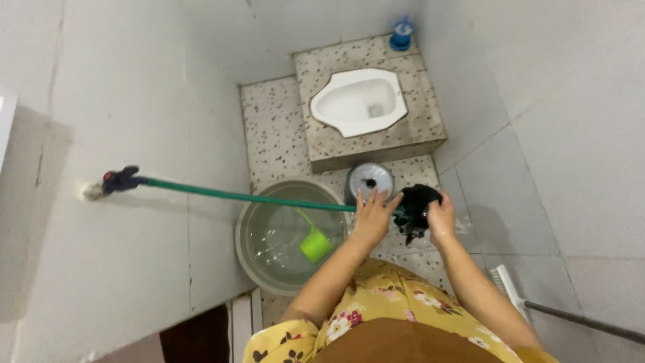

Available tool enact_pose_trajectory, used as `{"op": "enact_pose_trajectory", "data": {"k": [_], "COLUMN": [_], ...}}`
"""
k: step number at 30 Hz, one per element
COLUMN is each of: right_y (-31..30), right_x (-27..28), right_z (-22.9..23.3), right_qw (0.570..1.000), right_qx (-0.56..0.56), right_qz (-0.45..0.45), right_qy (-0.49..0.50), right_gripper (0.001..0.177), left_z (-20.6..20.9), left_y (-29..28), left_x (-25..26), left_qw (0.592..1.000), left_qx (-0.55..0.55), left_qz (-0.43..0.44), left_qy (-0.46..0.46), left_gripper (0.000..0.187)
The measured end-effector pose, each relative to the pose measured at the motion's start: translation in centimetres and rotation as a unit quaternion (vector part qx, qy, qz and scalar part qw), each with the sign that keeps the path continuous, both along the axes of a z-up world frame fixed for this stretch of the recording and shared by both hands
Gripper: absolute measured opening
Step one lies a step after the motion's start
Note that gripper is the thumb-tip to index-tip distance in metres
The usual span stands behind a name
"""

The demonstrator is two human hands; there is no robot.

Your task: The person scrubs a small metal container with a toothbrush, rinses a cloth with a hose, wipes the tiled walls, and then scrubs the squat toilet and floor using a long-handled brush. The person uses a green hose, a black cloth, and a long-handled brush to clean the bathroom surfaces.

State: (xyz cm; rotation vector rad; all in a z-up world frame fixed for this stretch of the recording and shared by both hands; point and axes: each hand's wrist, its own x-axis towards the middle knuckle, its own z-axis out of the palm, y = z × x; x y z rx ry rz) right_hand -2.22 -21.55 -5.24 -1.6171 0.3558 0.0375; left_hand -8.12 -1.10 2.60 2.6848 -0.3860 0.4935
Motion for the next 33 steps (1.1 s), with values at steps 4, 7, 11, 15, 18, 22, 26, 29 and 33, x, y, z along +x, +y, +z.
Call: {"op": "enact_pose_trajectory", "data": {"k": [4,7,11,15,18,22,26,29,33], "right_y": [-0.7,-0.8,0.2,0.5,-1.1,-5.9,-11.4,-15.3,-18.2], "right_x": [-0.2,-0.5,-0.7,-1.0,-1.3,-4.1,-9.4,-14.7,-20.9], "right_z": [-0.1,0.3,2.0,5.7,10.6,18.1,22.8,22.8,21.4], "right_qw": [0.999,0.999,0.996,0.992,0.986,0.971,0.952,0.925,0.894], "right_qx": [0.031,0.040,0.087,0.107,0.036,-0.058,-0.114,-0.146,-0.106], "right_qz": [-0.019,-0.017,-0.008,0.037,0.063,0.013,-0.122,-0.235,-0.330], "right_qy": [0.018,0.016,0.032,-0.055,-0.149,-0.233,-0.256,-0.259,-0.284], "right_gripper": [0.026,0.025,0.022,0.020,0.024,0.049,0.060,0.049,0.033], "left_z": [1.1,2.5,2.1,-0.7,-1.6,0.9,9.0,18.3,31.9], "left_y": [7.5,12.9,11.1,2.2,-3.8,-10.0,-18.1,-26.2,-37.1], "left_x": [-0.7,-0.8,-2.4,-0.6,1.2,7.1,12.9,15.4,14.9], "left_qw": [0.983,0.938,0.938,0.933,0.871,0.722,0.648,0.635,0.551], "left_qx": [-0.044,-0.088,-0.211,-0.315,-0.429,-0.628,-0.701,-0.703,-0.689], "left_qz": [0.177,0.325,0.275,-0.018,-0.034,-0.064,-0.151,-0.258,-0.466], "left_qy": [-0.011,-0.082,0.012,0.176,0.237,0.284,0.256,0.193,0.064], "left_gripper": [0.050,0.036,0.036,0.072,0.068,0.050,0.040,0.044,0.069]}}
